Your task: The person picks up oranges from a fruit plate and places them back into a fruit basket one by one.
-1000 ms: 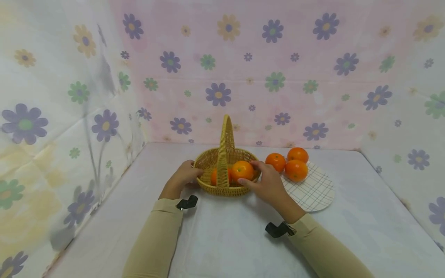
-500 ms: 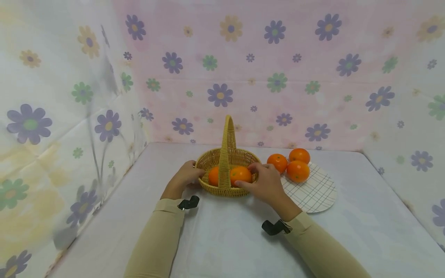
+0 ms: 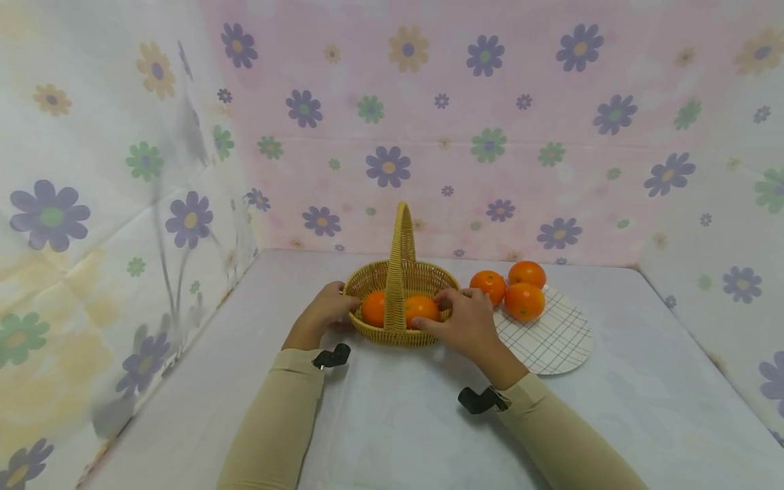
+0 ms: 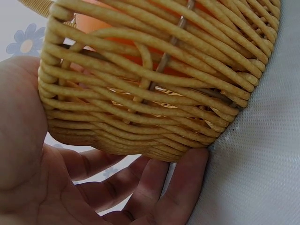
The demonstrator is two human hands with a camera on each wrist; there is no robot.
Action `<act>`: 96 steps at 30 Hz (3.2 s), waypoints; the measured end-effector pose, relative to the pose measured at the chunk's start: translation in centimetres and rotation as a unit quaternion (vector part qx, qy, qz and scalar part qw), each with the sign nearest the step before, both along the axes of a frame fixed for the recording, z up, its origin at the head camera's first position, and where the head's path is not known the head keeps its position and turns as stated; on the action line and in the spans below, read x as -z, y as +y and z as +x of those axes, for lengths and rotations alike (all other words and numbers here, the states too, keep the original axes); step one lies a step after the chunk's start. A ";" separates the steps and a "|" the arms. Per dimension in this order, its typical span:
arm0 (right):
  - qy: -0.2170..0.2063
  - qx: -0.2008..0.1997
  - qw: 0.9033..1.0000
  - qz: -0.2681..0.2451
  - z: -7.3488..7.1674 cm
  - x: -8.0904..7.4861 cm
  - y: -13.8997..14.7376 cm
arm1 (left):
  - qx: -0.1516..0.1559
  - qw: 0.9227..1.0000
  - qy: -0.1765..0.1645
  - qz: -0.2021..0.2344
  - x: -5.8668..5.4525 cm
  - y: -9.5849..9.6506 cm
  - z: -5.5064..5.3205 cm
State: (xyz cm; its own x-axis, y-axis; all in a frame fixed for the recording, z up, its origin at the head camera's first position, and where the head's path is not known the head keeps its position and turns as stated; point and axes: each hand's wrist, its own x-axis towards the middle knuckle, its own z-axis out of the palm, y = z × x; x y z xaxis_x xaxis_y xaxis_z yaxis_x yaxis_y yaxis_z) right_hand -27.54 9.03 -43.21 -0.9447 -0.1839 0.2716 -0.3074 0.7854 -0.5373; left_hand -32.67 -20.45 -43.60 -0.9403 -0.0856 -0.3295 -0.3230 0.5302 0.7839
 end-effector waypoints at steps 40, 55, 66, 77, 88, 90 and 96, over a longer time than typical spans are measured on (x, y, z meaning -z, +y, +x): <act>0.025 -0.019 0.995 0.095 0.9 -0.1 -0.3 | 0.007 1.000 -0.003 -0.007 -0.2 -0.1 0.0; 0.031 -0.026 0.990 0.134 0.7 0.3 -0.3 | 0.012 1.000 0.000 -0.008 -0.2 -0.1 0.0; 0.024 -0.021 0.993 0.114 0.7 0.4 -0.2 | 0.014 1.000 -0.001 -0.004 -0.2 -0.1 0.1; 0.017 -0.025 0.998 0.056 0.8 -0.4 0.0 | 0.010 1.000 0.000 -0.004 0.1 -0.1 -0.2; 0.063 -0.046 0.997 -0.001 0.1 0.1 0.3 | 0.009 1.000 -0.004 0.001 0.1 -0.2 -0.2; 0.069 -0.048 0.996 -0.015 0.0 0.2 0.4 | 0.009 1.000 -0.004 0.001 0.1 -0.2 -0.2; 0.076 -0.044 0.995 -0.039 -0.3 0.3 0.7 | 0.012 1.000 -0.003 0.001 0.0 -0.2 -0.1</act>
State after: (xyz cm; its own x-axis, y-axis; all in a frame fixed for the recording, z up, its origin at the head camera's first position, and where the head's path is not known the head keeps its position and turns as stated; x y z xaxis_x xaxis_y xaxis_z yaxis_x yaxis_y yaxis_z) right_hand -27.86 9.76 -43.51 -0.8733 -0.2363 0.4261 -0.4546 0.7099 -0.5379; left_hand -32.77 -20.63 -43.56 -0.9403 -0.0619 -0.3348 -0.3141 0.5370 0.7829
